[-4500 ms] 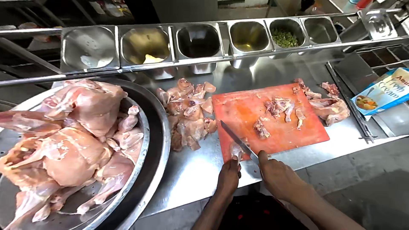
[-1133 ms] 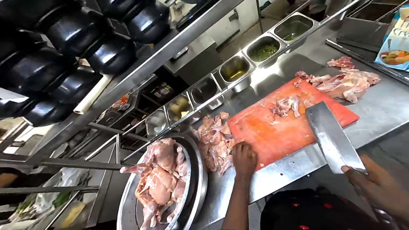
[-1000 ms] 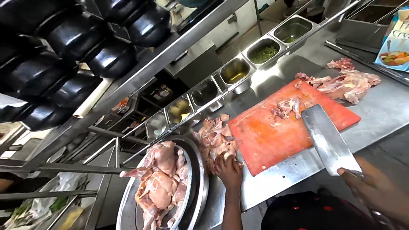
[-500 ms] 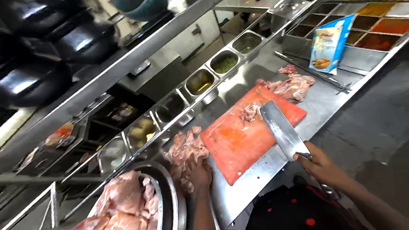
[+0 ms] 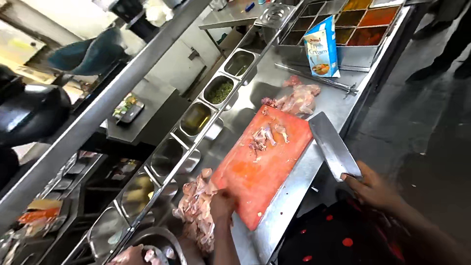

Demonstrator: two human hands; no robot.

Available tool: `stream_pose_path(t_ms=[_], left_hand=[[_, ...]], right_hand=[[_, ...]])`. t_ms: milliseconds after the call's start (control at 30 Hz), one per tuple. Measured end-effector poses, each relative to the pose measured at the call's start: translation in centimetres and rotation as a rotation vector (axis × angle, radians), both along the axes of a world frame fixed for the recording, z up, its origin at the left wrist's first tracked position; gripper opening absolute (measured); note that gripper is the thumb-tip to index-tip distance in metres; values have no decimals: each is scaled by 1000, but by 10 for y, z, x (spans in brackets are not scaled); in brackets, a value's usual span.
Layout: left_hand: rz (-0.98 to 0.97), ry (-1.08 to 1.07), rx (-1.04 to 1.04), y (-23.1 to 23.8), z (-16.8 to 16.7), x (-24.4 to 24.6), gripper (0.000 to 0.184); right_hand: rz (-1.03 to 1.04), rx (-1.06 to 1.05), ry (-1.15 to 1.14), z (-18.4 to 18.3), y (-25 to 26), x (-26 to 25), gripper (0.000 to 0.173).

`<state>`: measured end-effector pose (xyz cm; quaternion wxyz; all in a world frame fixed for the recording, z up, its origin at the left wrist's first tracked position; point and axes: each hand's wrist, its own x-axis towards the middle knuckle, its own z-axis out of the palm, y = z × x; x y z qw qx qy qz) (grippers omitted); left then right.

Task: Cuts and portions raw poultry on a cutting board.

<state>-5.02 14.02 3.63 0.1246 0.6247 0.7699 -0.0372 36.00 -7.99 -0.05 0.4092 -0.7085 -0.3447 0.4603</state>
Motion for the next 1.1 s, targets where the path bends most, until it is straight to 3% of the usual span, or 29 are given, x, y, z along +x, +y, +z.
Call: stream_pose_path(t_ms=[267, 467, 533, 633, 700, 867, 967, 1100], left_hand=[[153, -115, 110, -18, -4, -1, 23], [-114, -418, 311, 31, 32, 73, 24], [-240, -433, 252, 55, 31, 110, 40], [-414, -343, 44, 87, 10, 146, 81], [-486, -222, -34, 97, -9, 153, 90], [-460, -148, -21, 83, -16, 144, 79], [-449, -126, -33, 65, -16, 141, 67], [-432, -104, -83, 50, -11, 148, 66]], right_hand=[[33, -16, 91, 14, 25, 2, 34], [75, -12, 95, 18, 32, -3, 34], [101, -14, 78, 20, 29, -3, 34], [110, 27, -2, 14, 20, 0, 33], [89, 51, -65, 6, 12, 3, 32], [-25, 43, -116, -25, -3, 4, 39], [-51, -21, -74, -28, 1, 4, 37], [-38, -37, -22, -26, 14, -2, 34]])
